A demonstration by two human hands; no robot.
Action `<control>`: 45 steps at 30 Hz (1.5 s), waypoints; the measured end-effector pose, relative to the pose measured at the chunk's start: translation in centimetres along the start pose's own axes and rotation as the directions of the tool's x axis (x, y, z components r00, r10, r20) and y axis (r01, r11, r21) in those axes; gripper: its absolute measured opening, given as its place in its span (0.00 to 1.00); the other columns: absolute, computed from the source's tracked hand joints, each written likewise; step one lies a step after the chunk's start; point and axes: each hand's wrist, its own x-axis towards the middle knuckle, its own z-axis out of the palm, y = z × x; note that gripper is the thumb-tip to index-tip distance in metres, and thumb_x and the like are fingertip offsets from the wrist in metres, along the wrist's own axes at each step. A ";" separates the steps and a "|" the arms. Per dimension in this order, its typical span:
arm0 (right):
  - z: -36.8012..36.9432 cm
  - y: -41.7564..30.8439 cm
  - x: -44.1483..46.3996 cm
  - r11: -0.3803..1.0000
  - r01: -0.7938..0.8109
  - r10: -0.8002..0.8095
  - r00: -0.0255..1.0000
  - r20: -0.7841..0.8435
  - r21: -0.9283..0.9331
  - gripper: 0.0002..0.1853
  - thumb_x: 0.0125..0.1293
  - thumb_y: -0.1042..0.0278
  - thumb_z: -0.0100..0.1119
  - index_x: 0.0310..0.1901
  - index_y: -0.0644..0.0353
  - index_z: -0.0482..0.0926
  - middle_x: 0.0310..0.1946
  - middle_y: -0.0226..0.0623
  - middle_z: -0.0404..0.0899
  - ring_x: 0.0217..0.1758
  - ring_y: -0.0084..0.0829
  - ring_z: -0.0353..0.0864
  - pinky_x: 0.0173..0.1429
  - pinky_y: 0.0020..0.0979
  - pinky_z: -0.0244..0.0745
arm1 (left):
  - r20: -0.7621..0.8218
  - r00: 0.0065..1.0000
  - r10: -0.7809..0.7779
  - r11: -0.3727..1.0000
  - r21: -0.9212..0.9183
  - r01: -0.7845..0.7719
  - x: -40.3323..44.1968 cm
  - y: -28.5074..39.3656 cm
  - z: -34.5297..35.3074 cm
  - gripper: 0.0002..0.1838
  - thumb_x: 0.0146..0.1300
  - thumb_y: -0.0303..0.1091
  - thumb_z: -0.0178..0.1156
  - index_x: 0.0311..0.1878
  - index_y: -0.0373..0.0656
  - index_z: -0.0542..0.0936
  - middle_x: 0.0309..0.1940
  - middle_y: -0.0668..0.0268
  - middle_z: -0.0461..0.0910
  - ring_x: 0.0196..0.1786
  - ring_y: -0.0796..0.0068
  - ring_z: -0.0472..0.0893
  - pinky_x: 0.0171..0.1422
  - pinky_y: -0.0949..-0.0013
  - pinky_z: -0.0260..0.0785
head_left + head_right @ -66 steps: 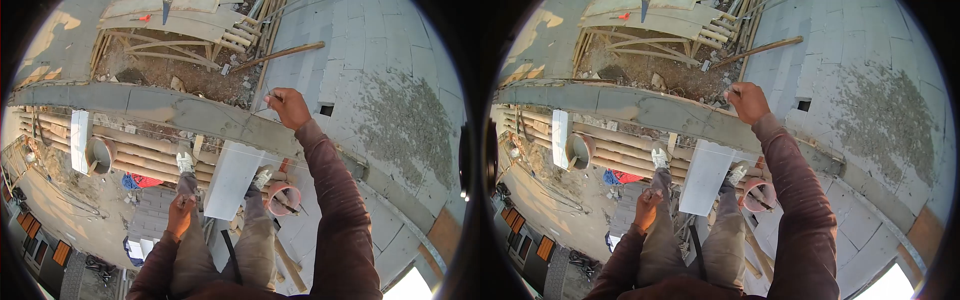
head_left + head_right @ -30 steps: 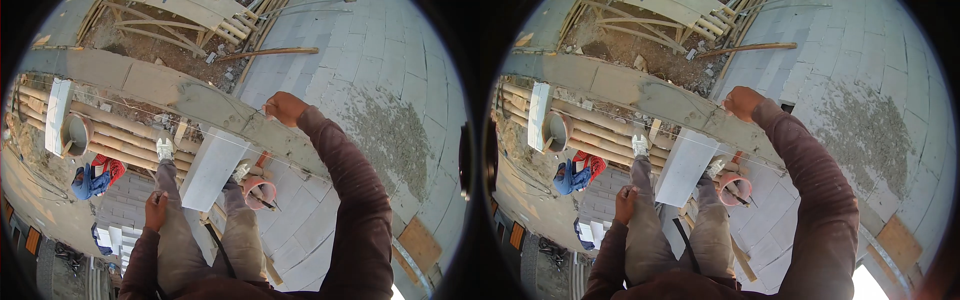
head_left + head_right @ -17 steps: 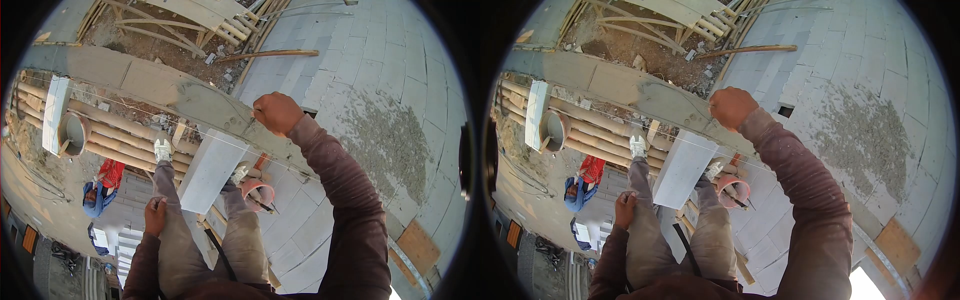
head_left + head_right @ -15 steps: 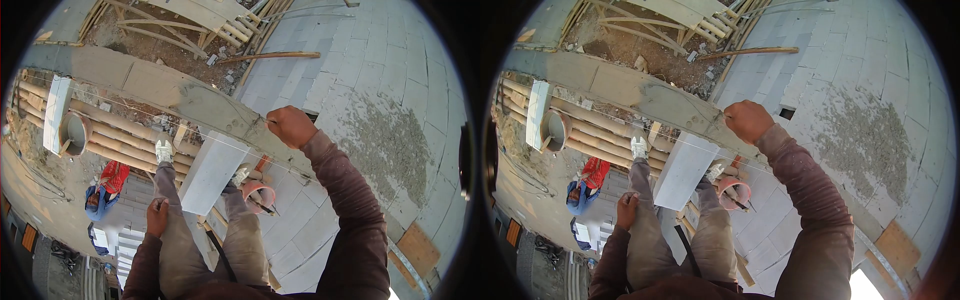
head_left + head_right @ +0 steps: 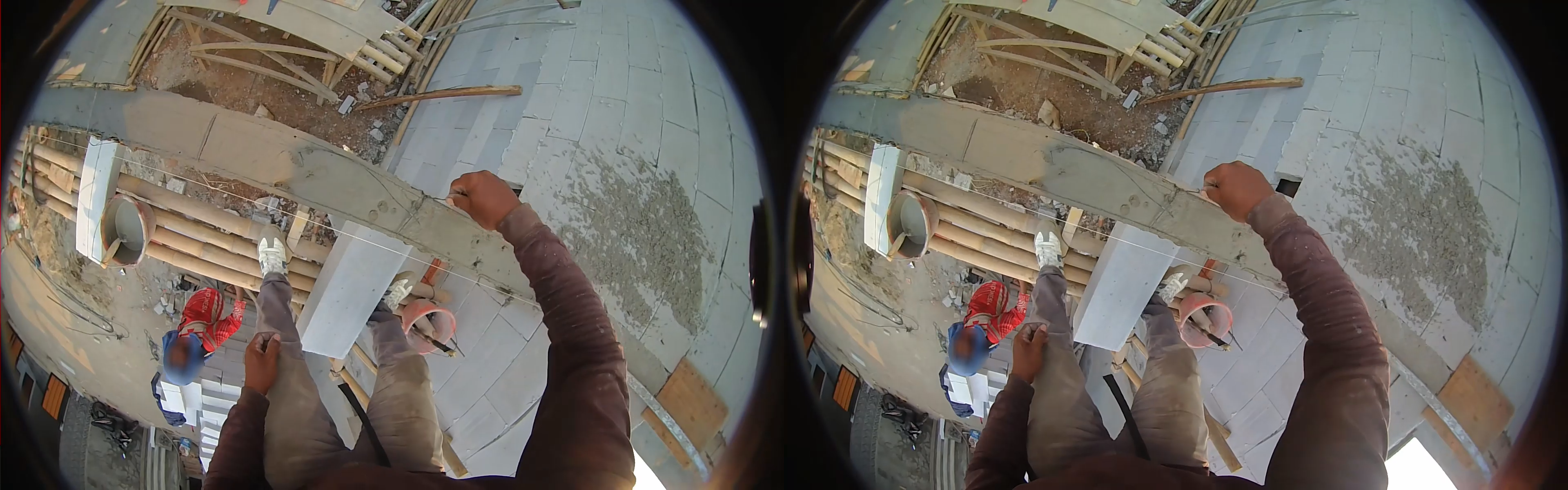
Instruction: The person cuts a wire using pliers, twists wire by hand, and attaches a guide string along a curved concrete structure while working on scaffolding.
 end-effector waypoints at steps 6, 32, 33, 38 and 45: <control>-2.3 -6.3 0.4 0.963 0.245 -0.268 0.919 -0.287 -0.115 0.08 0.63 0.65 0.66 0.36 0.60 0.83 0.34 0.43 0.82 0.42 0.49 0.81 0.47 0.45 0.76 | -0.013 1.000 -0.022 0.999 -0.046 0.021 -0.1 0.7 -0.5 0.15 0.70 0.39 0.60 0.43 0.33 0.80 0.28 0.67 0.80 0.33 0.80 0.76 0.40 0.71 0.70; 1.6 -1.2 3.5 0.958 0.064 -0.151 0.940 -0.305 -0.278 0.07 0.61 0.70 0.65 0.41 0.58 0.81 0.40 0.41 0.81 0.46 0.45 0.84 0.48 0.42 0.81 | -0.024 0.998 0.059 0.997 0.050 -0.058 1.1 0.5 -1.3 0.14 0.69 0.38 0.60 0.41 0.33 0.81 0.29 0.66 0.80 0.33 0.77 0.77 0.41 0.69 0.70; 1.6 -1.8 4.3 0.959 0.079 -0.169 0.930 -0.325 -0.274 0.07 0.61 0.70 0.65 0.41 0.58 0.81 0.40 0.41 0.81 0.46 0.46 0.84 0.48 0.43 0.81 | -0.009 0.999 0.051 0.998 0.023 -0.051 1.3 0.7 -1.0 0.14 0.69 0.38 0.60 0.41 0.33 0.80 0.29 0.66 0.80 0.33 0.77 0.76 0.41 0.69 0.70; -1.3 -3.4 3.5 0.987 0.093 -0.136 0.916 -0.378 -0.130 0.08 0.61 0.68 0.67 0.37 0.60 0.79 0.34 0.42 0.81 0.40 0.47 0.83 0.43 0.42 0.78 | 0.013 0.999 0.034 0.998 0.054 -0.034 1.6 1.3 0.2 0.14 0.68 0.38 0.60 0.40 0.33 0.80 0.30 0.65 0.80 0.34 0.77 0.77 0.42 0.69 0.70; -1.3 -3.0 -1.4 0.837 0.127 -0.014 0.977 -0.211 0.532 0.24 0.73 0.52 0.59 0.27 0.66 0.73 0.20 0.26 0.61 0.26 0.19 0.55 0.27 0.30 0.57 | 0.074 0.997 0.030 0.989 0.144 -0.040 1.4 1.9 1.3 0.16 0.68 0.39 0.61 0.43 0.32 0.81 0.33 0.62 0.83 0.37 0.76 0.80 0.45 0.69 0.71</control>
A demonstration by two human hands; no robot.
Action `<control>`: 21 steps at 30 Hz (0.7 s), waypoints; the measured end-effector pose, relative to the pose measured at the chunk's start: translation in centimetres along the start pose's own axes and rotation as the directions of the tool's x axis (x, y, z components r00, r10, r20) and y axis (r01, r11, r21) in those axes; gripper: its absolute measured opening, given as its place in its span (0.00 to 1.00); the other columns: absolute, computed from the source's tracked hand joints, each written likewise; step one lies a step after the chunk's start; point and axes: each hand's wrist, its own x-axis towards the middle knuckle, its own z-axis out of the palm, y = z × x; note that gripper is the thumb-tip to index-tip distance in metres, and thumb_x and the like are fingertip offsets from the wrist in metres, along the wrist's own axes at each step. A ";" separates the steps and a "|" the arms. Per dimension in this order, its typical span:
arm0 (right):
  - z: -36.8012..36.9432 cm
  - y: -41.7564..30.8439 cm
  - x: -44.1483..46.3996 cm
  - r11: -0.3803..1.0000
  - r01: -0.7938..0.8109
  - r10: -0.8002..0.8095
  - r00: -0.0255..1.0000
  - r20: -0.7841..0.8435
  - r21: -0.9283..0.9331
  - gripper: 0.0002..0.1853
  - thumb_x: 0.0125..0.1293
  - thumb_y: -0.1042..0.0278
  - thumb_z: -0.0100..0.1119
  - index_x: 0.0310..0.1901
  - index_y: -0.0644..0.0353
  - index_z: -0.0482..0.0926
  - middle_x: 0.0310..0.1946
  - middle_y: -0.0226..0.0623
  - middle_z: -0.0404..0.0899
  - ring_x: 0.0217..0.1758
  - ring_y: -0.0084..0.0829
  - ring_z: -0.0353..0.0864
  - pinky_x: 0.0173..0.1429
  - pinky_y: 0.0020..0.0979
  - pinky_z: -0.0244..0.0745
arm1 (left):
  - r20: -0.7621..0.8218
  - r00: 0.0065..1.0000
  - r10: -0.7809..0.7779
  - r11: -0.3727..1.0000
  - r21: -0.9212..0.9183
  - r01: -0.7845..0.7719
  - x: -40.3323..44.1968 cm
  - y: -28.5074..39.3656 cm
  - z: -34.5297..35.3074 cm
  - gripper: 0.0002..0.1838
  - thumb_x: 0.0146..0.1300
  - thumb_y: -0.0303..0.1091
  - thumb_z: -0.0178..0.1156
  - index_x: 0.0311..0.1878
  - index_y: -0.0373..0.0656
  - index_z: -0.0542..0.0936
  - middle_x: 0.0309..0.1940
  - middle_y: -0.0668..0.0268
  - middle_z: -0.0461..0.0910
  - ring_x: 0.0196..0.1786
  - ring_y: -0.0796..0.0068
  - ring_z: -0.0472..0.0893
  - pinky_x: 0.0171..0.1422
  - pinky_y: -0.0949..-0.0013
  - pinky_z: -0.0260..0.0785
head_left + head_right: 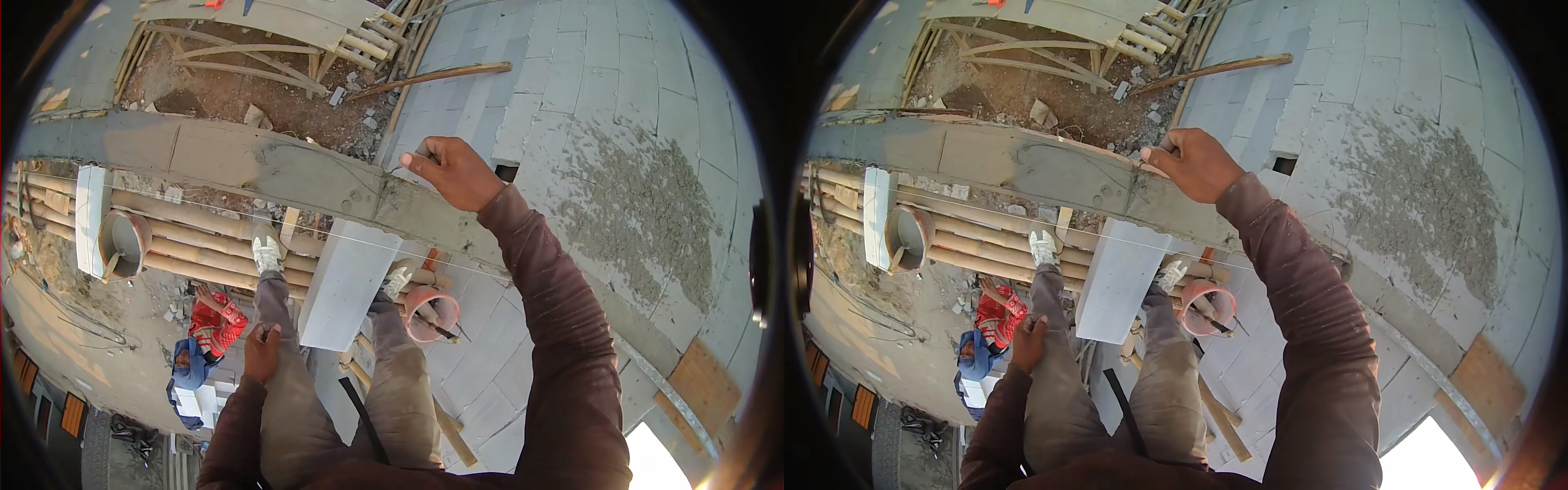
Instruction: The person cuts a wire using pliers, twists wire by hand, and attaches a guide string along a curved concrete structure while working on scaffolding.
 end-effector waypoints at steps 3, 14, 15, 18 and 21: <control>0.5 3.1 1.6 0.989 -0.024 0.026 1.000 -0.009 0.148 0.24 0.69 0.50 0.61 0.27 0.67 0.77 0.19 0.35 0.69 0.24 0.25 0.63 0.31 0.36 0.65 | -0.003 1.000 -0.020 0.999 -0.029 0.020 -0.1 1.3 -0.1 0.16 0.68 0.39 0.60 0.43 0.31 0.81 0.32 0.62 0.83 0.36 0.75 0.79 0.45 0.68 0.72; 2.0 3.7 5.0 0.664 0.065 -0.163 0.985 -0.060 -0.745 0.13 0.65 0.56 0.64 0.34 0.58 0.81 0.34 0.44 0.84 0.44 0.49 0.84 0.47 0.46 0.79 | 0.011 1.000 0.016 1.000 -0.025 -0.016 0.0 1.7 0.7 0.18 0.70 0.42 0.60 0.44 0.32 0.81 0.31 0.66 0.81 0.35 0.78 0.77 0.43 0.70 0.71; 2.0 3.1 5.2 0.699 0.082 -0.193 0.978 -0.077 -0.710 0.13 0.65 0.57 0.64 0.34 0.58 0.81 0.33 0.45 0.83 0.42 0.49 0.83 0.45 0.47 0.78 | 0.002 1.000 0.018 0.998 -0.053 -0.018 -0.1 1.4 0.7 0.18 0.70 0.42 0.60 0.45 0.32 0.81 0.31 0.66 0.81 0.35 0.79 0.77 0.43 0.70 0.71; 1.1 1.2 4.4 0.824 0.155 -0.241 0.966 -0.090 -0.545 0.11 0.65 0.59 0.64 0.35 0.59 0.81 0.31 0.46 0.83 0.38 0.50 0.83 0.43 0.48 0.77 | 0.006 1.000 -0.010 0.993 -0.119 0.011 0.2 0.1 0.6 0.18 0.70 0.43 0.60 0.45 0.32 0.81 0.31 0.66 0.81 0.35 0.79 0.77 0.43 0.71 0.70; 0.7 -0.3 -0.7 0.927 0.217 -0.228 0.974 0.000 -0.306 0.10 0.65 0.60 0.63 0.35 0.58 0.83 0.31 0.48 0.82 0.36 0.53 0.81 0.43 0.49 0.75 | 0.049 0.999 -0.016 0.997 -0.079 0.020 -0.2 1.0 0.5 0.18 0.71 0.43 0.60 0.45 0.33 0.81 0.32 0.68 0.81 0.35 0.80 0.76 0.43 0.72 0.70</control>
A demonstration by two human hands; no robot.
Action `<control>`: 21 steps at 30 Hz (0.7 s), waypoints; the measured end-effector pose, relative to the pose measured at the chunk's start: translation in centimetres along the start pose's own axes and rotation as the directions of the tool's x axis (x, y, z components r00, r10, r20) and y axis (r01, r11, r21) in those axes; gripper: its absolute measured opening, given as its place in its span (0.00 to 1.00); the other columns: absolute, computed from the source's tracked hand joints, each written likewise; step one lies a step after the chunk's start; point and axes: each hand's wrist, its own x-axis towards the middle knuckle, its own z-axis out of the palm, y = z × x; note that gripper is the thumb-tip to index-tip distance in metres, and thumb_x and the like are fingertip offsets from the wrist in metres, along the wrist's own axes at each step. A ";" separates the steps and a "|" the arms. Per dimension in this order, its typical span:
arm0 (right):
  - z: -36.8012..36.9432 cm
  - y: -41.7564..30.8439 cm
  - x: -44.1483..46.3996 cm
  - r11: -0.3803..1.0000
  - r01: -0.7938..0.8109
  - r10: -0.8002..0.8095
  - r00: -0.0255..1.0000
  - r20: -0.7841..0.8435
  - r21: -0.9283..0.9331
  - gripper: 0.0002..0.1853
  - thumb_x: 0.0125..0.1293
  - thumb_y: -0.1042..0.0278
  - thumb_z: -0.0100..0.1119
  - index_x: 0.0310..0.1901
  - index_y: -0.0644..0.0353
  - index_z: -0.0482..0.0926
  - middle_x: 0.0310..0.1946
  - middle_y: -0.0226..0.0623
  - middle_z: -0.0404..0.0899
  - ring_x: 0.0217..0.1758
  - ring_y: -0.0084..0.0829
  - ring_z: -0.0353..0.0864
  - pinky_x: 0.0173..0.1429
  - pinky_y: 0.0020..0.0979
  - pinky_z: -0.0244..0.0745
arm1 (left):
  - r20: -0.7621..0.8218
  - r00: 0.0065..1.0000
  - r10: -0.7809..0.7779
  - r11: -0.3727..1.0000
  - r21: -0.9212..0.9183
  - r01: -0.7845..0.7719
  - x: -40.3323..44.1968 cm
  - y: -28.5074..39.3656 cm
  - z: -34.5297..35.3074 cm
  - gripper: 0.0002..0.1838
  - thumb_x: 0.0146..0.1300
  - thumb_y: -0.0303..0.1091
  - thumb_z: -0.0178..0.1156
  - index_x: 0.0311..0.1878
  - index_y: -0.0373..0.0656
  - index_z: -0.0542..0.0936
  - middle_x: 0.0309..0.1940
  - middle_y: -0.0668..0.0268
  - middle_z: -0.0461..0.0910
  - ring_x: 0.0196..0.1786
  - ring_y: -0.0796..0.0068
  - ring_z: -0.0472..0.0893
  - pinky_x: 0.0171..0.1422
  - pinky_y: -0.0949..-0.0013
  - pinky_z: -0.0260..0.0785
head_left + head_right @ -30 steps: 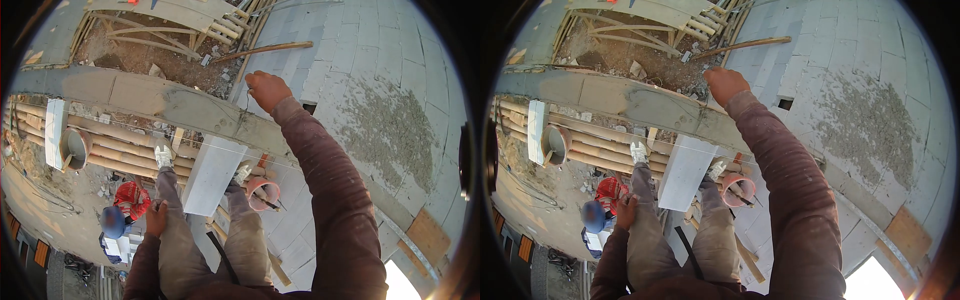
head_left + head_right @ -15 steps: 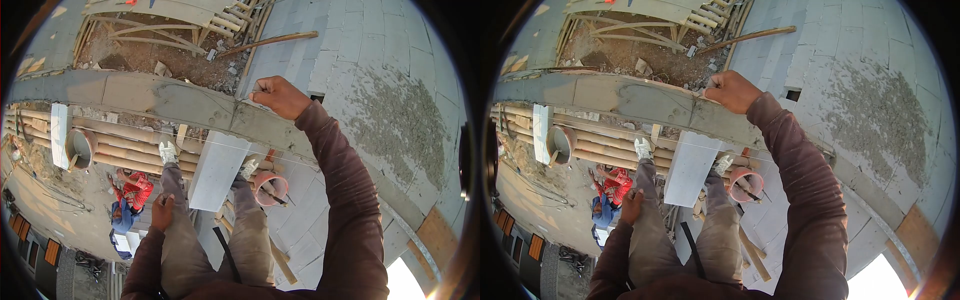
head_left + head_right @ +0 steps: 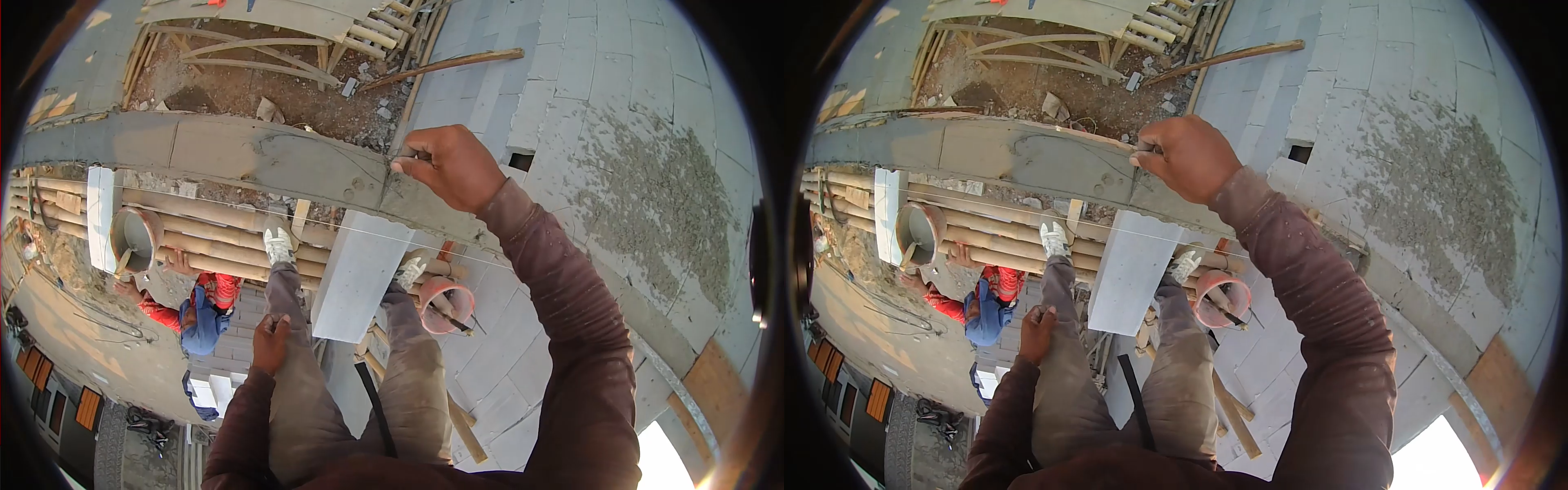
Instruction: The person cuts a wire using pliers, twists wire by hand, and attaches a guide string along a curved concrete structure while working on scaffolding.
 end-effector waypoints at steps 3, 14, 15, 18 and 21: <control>0.7 1.9 -3.1 0.999 -0.017 0.018 1.000 0.022 -0.032 0.11 0.65 0.60 0.64 0.33 0.60 0.81 0.28 0.49 0.80 0.35 0.53 0.80 0.41 0.49 0.73 | 0.011 1.000 0.009 0.998 0.069 -0.010 0.3 -1.0 0.2 0.17 0.72 0.42 0.59 0.46 0.34 0.81 0.34 0.69 0.81 0.36 0.81 0.76 0.44 0.72 0.70; -4.0 7.7 -2.8 0.964 -0.241 0.247 0.968 0.046 -0.114 0.13 0.59 0.64 0.71 0.43 0.59 0.84 0.29 0.41 0.83 0.36 0.42 0.83 0.44 0.40 0.78 | 0.224 0.701 0.677 0.677 0.186 -0.712 -1.7 29.1 2.9 0.11 0.67 0.30 0.62 0.48 0.35 0.81 0.39 0.58 0.82 0.41 0.70 0.81 0.49 0.70 0.72; -4.2 7.5 -3.7 0.970 -0.229 0.232 0.972 0.022 -0.084 0.14 0.58 0.66 0.72 0.45 0.60 0.83 0.29 0.40 0.82 0.35 0.41 0.82 0.44 0.38 0.77 | 0.285 0.560 0.778 0.497 0.265 -0.826 0.3 31.1 3.4 0.13 0.67 0.32 0.63 0.50 0.34 0.81 0.43 0.56 0.83 0.45 0.66 0.82 0.52 0.67 0.73; -4.8 6.1 -5.4 0.976 -0.149 0.145 0.989 0.039 0.161 0.17 0.58 0.66 0.72 0.48 0.59 0.83 0.28 0.40 0.82 0.33 0.41 0.81 0.43 0.37 0.77 | 0.431 0.395 0.811 0.147 0.504 -0.851 6.4 35.2 6.3 0.14 0.66 0.33 0.63 0.51 0.36 0.81 0.46 0.52 0.83 0.47 0.53 0.82 0.54 0.56 0.74; -4.7 4.3 -5.6 0.971 -0.131 0.135 0.991 -0.007 0.199 0.12 0.64 0.64 0.66 0.40 0.66 0.82 0.24 0.49 0.76 0.27 0.44 0.74 0.38 0.39 0.72 | 0.613 0.419 0.670 -0.034 0.589 -0.807 9.1 37.7 8.4 0.14 0.65 0.33 0.63 0.51 0.37 0.82 0.46 0.52 0.84 0.47 0.50 0.82 0.55 0.52 0.73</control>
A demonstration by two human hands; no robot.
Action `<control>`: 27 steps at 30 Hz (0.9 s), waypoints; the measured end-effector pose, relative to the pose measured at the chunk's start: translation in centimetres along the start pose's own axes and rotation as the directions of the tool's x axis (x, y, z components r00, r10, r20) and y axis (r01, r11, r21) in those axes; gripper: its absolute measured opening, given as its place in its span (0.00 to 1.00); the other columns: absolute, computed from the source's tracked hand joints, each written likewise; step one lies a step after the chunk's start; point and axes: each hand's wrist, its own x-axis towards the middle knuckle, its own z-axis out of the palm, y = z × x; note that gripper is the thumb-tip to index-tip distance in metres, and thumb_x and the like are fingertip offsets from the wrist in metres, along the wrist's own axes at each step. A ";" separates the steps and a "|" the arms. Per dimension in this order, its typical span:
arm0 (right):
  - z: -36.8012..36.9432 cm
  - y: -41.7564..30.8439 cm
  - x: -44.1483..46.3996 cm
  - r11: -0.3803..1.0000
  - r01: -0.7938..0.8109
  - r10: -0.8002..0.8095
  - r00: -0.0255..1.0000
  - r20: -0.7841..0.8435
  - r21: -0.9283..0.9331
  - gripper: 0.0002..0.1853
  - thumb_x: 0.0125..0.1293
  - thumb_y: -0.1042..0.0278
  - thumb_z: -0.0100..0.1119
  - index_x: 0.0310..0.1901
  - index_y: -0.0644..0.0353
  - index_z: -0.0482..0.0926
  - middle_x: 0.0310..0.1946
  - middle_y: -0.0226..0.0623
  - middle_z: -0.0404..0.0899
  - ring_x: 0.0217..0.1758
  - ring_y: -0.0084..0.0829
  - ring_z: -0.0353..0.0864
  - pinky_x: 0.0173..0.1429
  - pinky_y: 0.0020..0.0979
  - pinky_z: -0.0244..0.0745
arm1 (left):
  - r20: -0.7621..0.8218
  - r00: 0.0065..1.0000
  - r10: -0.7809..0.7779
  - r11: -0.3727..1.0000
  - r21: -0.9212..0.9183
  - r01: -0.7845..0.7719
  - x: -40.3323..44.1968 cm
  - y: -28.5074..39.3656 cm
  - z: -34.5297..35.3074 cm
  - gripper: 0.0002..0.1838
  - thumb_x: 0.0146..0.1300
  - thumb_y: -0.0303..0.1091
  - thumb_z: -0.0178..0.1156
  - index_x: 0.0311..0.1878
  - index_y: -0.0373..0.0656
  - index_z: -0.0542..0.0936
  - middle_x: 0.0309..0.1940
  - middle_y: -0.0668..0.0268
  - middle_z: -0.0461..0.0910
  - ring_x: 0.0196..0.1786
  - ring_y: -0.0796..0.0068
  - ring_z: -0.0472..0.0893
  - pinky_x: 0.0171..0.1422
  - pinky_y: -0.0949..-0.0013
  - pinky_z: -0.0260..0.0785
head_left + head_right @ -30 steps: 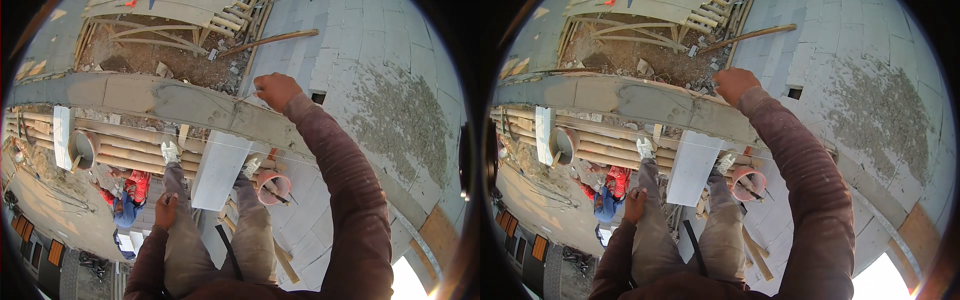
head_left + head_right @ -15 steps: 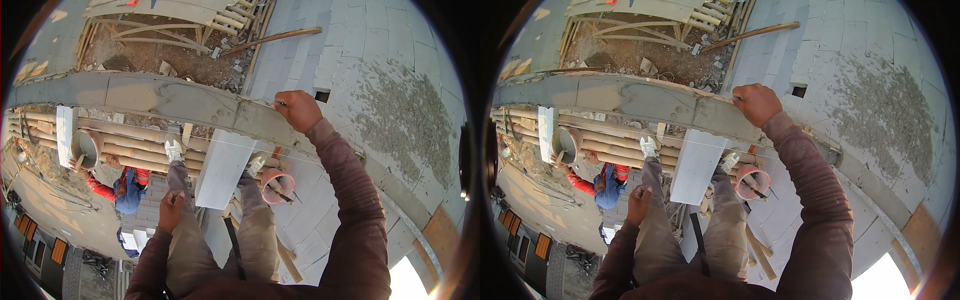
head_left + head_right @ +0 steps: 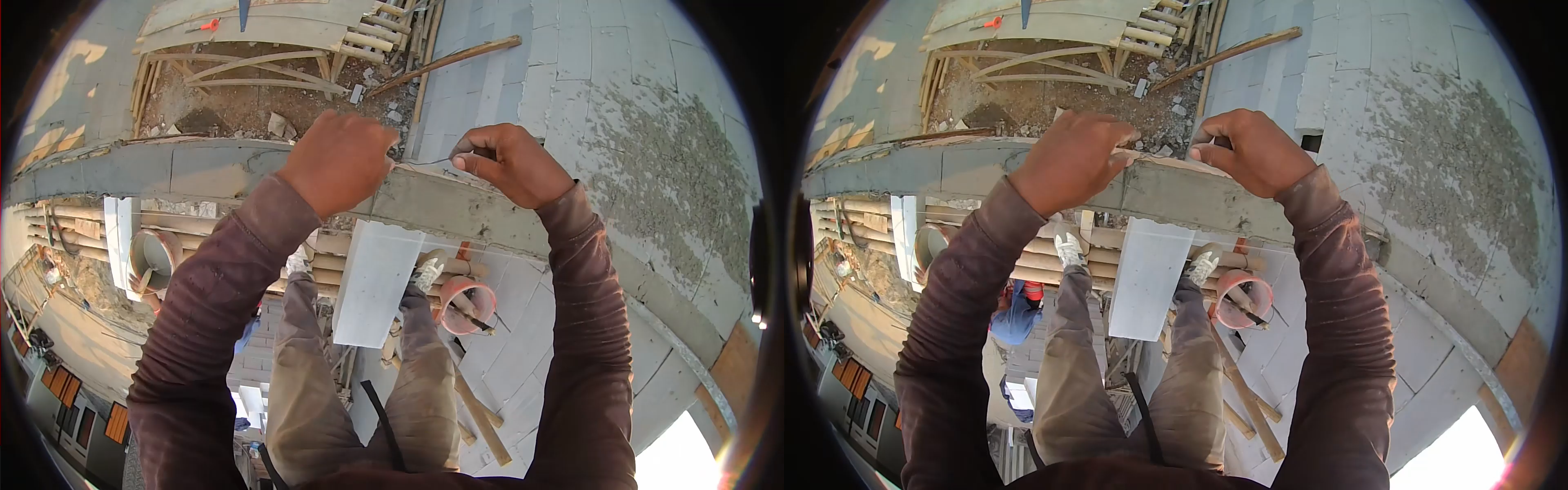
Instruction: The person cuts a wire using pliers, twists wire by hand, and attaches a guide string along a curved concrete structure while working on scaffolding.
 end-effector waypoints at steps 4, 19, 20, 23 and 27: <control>1.7 1.8 0.0 0.997 0.053 -0.048 0.993 -0.105 0.050 0.14 0.68 0.64 0.61 0.32 0.69 0.78 0.21 0.52 0.69 0.24 0.45 0.65 0.34 0.42 0.67 | 0.077 0.992 0.098 0.976 -0.203 -0.081 2.2 -1.7 1.7 0.13 0.64 0.34 0.64 0.48 0.38 0.83 0.43 0.54 0.84 0.46 0.49 0.82 0.54 0.54 0.73; 2.8 0.1 7.8 0.955 0.293 -0.261 0.899 -0.353 0.040 0.13 0.64 0.63 0.57 0.29 0.67 0.77 0.22 0.51 0.71 0.25 0.45 0.70 0.35 0.43 0.68 | 0.145 0.987 -0.066 0.907 -0.403 0.119 2.7 -0.1 3.4 0.11 0.67 0.35 0.65 0.45 0.38 0.83 0.32 0.60 0.84 0.36 0.69 0.84 0.46 0.66 0.75; 2.7 -0.8 7.5 0.940 0.336 -0.301 0.897 -0.324 0.060 0.11 0.60 0.66 0.56 0.29 0.67 0.77 0.24 0.58 0.74 0.26 0.52 0.73 0.37 0.45 0.71 | 0.110 0.987 -0.116 0.862 -0.483 0.155 2.1 -0.1 3.4 0.11 0.67 0.36 0.65 0.45 0.38 0.84 0.31 0.61 0.83 0.36 0.71 0.83 0.46 0.66 0.75; 1.8 0.5 6.2 0.955 0.297 -0.273 0.900 -0.339 0.021 0.15 0.67 0.66 0.60 0.27 0.69 0.76 0.19 0.50 0.69 0.22 0.35 0.67 0.32 0.40 0.67 | -0.005 0.970 -0.242 0.775 -0.603 0.190 1.0 -0.7 2.8 0.12 0.67 0.38 0.66 0.41 0.36 0.84 0.29 0.62 0.83 0.35 0.76 0.81 0.44 0.67 0.73; 2.7 1.4 5.1 0.943 0.296 -0.250 0.931 -0.265 0.149 0.23 0.72 0.47 0.60 0.33 0.63 0.81 0.21 0.29 0.71 0.25 0.20 0.66 0.31 0.29 0.64 | 0.059 0.980 -0.189 0.859 -0.474 0.195 1.8 -1.7 2.7 0.16 0.67 0.42 0.64 0.38 0.35 0.83 0.29 0.63 0.82 0.35 0.78 0.80 0.43 0.69 0.73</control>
